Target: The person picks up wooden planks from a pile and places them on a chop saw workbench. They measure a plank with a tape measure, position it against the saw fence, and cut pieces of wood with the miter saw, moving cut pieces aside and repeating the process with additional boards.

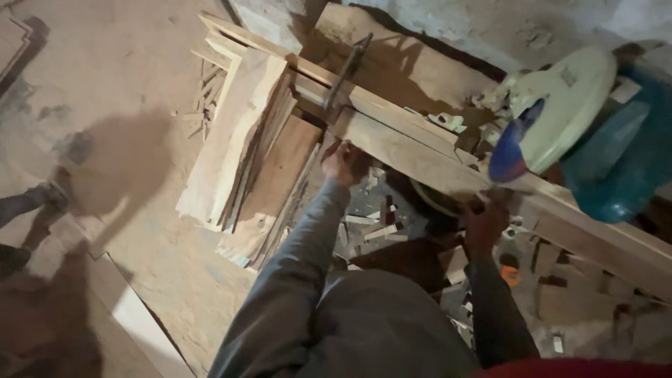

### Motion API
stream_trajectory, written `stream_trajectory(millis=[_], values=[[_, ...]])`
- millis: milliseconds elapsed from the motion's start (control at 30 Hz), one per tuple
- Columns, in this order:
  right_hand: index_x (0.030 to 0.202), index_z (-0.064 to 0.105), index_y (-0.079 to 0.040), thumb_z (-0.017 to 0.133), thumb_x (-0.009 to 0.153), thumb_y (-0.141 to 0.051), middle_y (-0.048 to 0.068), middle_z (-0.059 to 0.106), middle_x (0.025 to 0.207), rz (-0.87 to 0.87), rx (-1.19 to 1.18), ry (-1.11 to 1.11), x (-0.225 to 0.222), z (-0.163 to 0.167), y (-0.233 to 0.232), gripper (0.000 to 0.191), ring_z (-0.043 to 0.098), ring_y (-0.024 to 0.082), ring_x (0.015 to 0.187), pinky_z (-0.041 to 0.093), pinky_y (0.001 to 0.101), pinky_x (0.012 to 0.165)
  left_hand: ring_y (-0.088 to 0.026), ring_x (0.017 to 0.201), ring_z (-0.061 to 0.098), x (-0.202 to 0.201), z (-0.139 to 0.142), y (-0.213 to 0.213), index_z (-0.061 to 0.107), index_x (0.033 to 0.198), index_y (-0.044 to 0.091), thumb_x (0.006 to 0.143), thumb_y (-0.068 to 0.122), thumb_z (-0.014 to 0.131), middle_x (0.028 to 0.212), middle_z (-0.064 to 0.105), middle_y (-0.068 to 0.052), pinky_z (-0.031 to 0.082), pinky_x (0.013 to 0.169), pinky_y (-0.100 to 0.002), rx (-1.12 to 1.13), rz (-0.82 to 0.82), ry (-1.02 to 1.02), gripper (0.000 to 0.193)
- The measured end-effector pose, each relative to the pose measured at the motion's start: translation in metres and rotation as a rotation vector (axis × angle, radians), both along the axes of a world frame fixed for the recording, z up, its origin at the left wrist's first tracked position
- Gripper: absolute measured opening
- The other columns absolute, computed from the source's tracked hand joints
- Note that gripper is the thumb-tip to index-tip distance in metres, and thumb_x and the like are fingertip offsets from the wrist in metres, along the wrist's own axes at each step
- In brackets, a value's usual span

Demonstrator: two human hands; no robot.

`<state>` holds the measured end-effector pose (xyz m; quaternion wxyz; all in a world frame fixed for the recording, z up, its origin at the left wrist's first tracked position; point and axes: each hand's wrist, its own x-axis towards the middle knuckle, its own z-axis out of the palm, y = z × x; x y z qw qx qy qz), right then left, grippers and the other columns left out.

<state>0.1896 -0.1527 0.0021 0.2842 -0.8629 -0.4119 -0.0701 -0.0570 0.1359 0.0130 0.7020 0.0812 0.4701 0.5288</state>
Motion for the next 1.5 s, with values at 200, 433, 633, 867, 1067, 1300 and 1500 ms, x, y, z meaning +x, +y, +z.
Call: stream_trajectory(millis=[200,433,633,867,1067,1300,1500], values=[[0.121,0.071,-0.003,0.088,0.085,-0.016,0.015,0.069,0.125,0.1,0.132,0.164,-0.007,0.001,0.006,0.043,0.064,0.033,0.113,0.05,0.0447,0.1,-0.029,0.101,0.07,0.006,0.003,-0.004,0.066,0.124,0.001,0.1,0.023,0.066,0.113,0.072,-0.011,0.058,0.092,-0.044,-0.202,-0.234,-0.473,0.033],[0.104,0.067,-0.005,0.082,0.082,-0.016,0.007,0.068,0.091,0.005,0.055,0.436,-0.01,0.02,0.003,0.028,0.067,0.027,0.085,0.056,0.0411,0.084,-0.03,0.104,0.069,0.011,-0.002,-0.005,0.069,0.124,0.001,0.092,0.025,0.072,0.114,0.073,-0.01,0.058,0.092,-0.046,-0.158,-0.271,-0.381,0.04],[0.102,0.068,-0.005,0.079,0.083,-0.014,0.009,0.07,0.094,0.127,0.059,0.148,-0.016,0.03,0.002,0.024,0.066,0.033,0.092,0.044,0.048,0.099,-0.026,0.093,0.07,0.014,-0.015,0.001,0.071,0.121,-0.001,0.086,0.025,0.082,0.11,0.073,-0.009,0.061,0.079,-0.044,-0.176,-0.209,-0.173,0.045],[0.104,0.071,-0.007,0.077,0.089,-0.017,0.011,0.07,0.096,0.118,-0.01,0.13,-0.025,0.045,0.001,0.019,0.065,0.033,0.09,0.047,0.0472,0.094,-0.027,0.086,0.072,0.019,-0.021,0.004,0.07,0.119,-0.004,0.086,0.019,0.085,0.105,0.073,-0.01,0.061,0.072,-0.045,-0.235,-0.134,-0.089,0.042],[0.099,0.072,-0.008,0.077,0.091,-0.023,0.01,0.07,0.092,0.072,-0.004,0.251,-0.027,0.047,0.004,0.018,0.069,0.027,0.082,0.056,0.0419,0.08,-0.023,0.084,0.07,0.023,-0.025,0.005,0.073,0.114,-0.001,0.087,0.018,0.084,0.103,0.075,-0.011,0.059,0.074,-0.041,-0.025,-0.104,0.237,0.035],[0.116,0.068,-0.008,0.09,0.081,-0.022,0.012,0.069,0.109,0.121,-0.035,-0.02,-0.018,0.032,-0.001,0.044,0.066,0.035,0.096,0.054,0.0463,0.085,-0.024,0.081,0.072,0.025,-0.021,0.007,0.071,0.113,-0.004,0.086,0.021,0.083,0.099,0.075,-0.013,0.062,0.072,-0.042,0.035,-0.09,0.171,0.038],[0.149,0.045,-0.009,0.083,0.077,-0.021,0.012,0.06,0.136,0.163,0.005,0.413,0.021,0.017,-0.01,0.082,0.065,0.031,0.107,0.055,0.0476,0.082,-0.027,0.093,0.066,0.025,-0.03,0.01,0.069,0.116,-0.005,0.088,0.028,0.084,0.108,0.07,-0.015,0.056,0.082,-0.043,-0.035,-0.262,-0.002,0.045]])
